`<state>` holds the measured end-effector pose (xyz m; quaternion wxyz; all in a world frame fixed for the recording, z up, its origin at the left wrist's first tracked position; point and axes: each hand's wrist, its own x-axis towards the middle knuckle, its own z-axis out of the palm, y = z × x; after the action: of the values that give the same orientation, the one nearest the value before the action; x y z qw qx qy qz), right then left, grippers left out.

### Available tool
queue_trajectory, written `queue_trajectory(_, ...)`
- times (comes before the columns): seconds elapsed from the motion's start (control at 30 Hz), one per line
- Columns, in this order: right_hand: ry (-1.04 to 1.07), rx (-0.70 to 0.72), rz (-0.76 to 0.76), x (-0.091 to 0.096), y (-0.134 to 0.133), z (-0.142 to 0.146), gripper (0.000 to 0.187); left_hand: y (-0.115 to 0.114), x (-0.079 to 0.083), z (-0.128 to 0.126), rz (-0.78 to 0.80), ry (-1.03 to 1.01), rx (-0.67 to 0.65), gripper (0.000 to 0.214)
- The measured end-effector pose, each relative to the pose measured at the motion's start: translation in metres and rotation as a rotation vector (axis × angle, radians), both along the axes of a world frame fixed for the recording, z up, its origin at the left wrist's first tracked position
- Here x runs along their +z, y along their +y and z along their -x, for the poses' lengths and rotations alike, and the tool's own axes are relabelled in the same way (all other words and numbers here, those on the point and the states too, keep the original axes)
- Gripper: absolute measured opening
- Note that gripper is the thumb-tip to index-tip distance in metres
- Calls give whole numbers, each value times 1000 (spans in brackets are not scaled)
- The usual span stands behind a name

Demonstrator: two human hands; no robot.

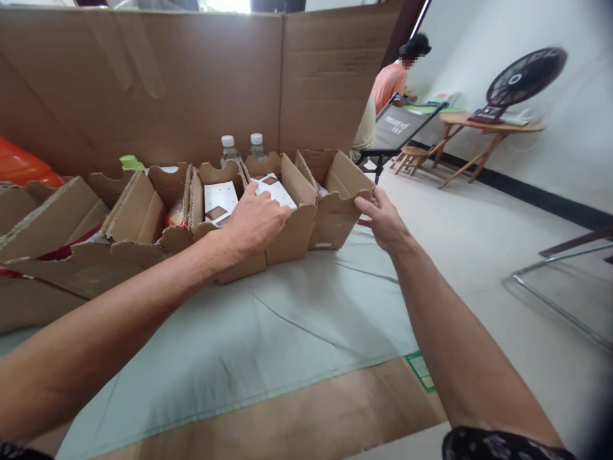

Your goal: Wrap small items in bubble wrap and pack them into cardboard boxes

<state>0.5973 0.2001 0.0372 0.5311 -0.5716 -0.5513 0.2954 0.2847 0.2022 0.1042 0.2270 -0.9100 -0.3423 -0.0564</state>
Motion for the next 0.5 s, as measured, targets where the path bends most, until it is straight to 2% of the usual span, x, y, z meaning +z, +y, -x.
queue_trajectory(0.13,-196,-45,-154,18,-2,7,104,14,0,-2,4,-26,-84,15)
queue_trajectory(0.17,-280,-26,-149,25,-2,9,94,17,-1,-3,4,-36,-98,15)
queue_trajectory(0.27,-466,75,3,46,-3,16,44,14,-4,-6,-17,-60,-93,16)
queue_trajectory(0.3,-500,104,50,52,-4,17,35,8,-5,-4,-49,-89,-89,18)
queue_trajectory(0.4,-568,125,82,59,-12,16,30,-28,-19,19,-168,-268,-149,38)
queue_trajectory(0.5,-570,125,62,54,-20,9,32,-80,-50,68,-184,-436,-220,51)
